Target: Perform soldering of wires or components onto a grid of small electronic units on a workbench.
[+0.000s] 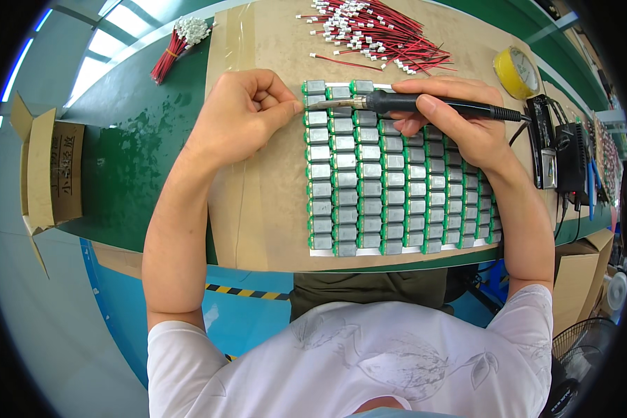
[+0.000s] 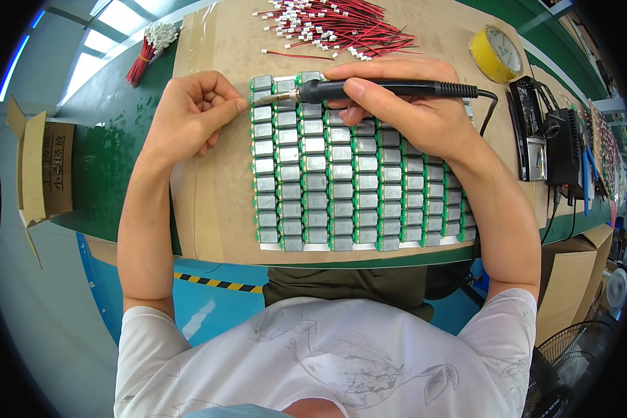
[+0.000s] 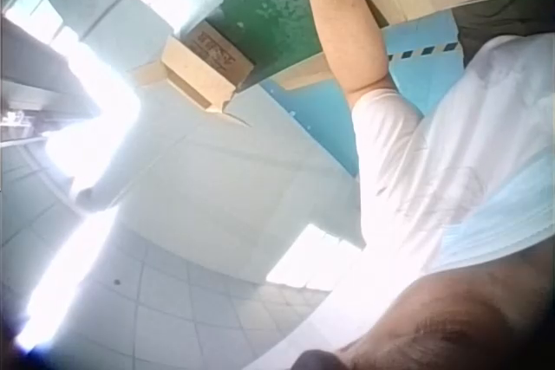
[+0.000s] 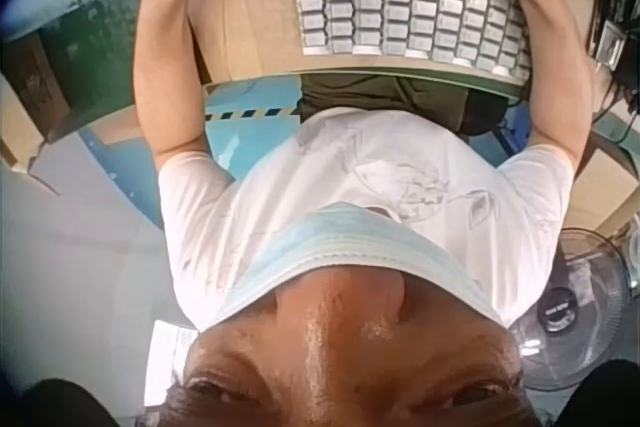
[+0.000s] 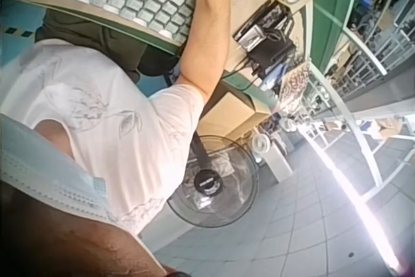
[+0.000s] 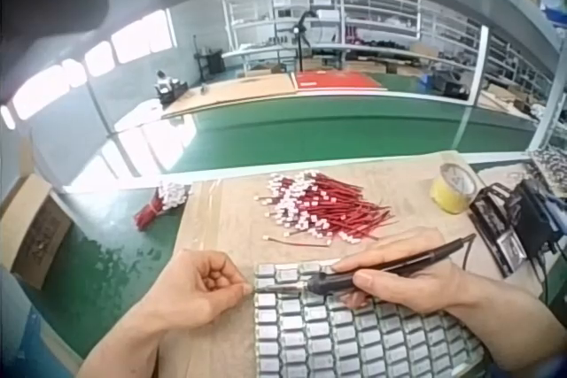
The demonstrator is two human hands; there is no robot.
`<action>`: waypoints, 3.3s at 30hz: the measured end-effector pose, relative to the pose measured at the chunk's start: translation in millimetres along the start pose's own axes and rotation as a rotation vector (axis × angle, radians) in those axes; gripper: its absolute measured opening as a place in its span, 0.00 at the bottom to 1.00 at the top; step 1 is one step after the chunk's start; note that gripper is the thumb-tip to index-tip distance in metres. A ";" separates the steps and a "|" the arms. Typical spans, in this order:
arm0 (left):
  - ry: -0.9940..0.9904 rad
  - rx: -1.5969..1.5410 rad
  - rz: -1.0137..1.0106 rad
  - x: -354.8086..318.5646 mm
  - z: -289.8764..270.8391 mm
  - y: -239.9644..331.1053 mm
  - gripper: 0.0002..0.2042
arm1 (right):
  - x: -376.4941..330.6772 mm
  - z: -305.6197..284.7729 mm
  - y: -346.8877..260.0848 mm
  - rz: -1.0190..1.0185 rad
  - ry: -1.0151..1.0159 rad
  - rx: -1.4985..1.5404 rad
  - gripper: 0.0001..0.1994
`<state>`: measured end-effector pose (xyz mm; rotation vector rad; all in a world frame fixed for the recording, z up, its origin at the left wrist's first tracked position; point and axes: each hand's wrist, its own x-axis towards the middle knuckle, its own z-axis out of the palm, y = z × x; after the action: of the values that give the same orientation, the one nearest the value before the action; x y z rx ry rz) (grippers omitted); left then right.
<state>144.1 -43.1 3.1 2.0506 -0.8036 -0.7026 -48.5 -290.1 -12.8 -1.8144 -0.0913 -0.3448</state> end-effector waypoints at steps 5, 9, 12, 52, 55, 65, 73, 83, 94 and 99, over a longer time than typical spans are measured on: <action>0.047 -0.072 0.018 1.5 -1.8 -9.6 0.08 | -2.6 -0.8 0.8 0.016 0.020 0.049 0.13; 0.175 -0.249 0.131 0.2 1.1 -7.9 0.11 | 1.6 -1.6 -2.2 -0.003 0.023 0.110 0.13; 0.258 -0.246 0.120 0.3 2.5 4.5 0.14 | -4.1 -14.2 -10.1 0.014 0.063 0.080 0.13; 0.161 -0.151 0.049 -20.3 8.0 -18.1 0.04 | -14.6 12.0 -6.7 0.085 0.030 0.074 0.13; 0.156 -0.153 0.045 -20.5 8.0 -17.7 0.04 | -14.1 12.4 -6.0 0.072 0.031 0.086 0.13; 0.162 -0.119 0.048 -20.9 9.7 -16.6 0.04 | -14.5 12.0 -7.0 0.087 0.036 0.060 0.13; 0.163 -0.086 0.038 -21.5 10.7 -15.1 0.04 | -14.3 12.5 -6.0 0.079 0.038 0.077 0.13; 0.177 -0.099 0.046 -22.4 12.1 -13.5 0.04 | -15.0 12.4 -6.9 0.063 0.041 0.066 0.13; 0.124 -0.123 0.088 -24.1 10.6 -16.9 0.02 | -16.8 11.2 -7.0 0.043 0.040 0.093 0.13; 0.105 -0.110 0.097 -23.9 10.9 -18.3 0.03 | -16.2 10.5 -6.6 0.005 0.013 0.046 0.13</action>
<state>126.4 -21.9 -13.2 1.9197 -0.7808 -0.5680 -63.6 -276.4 -13.6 -1.7665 -0.0844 -0.3486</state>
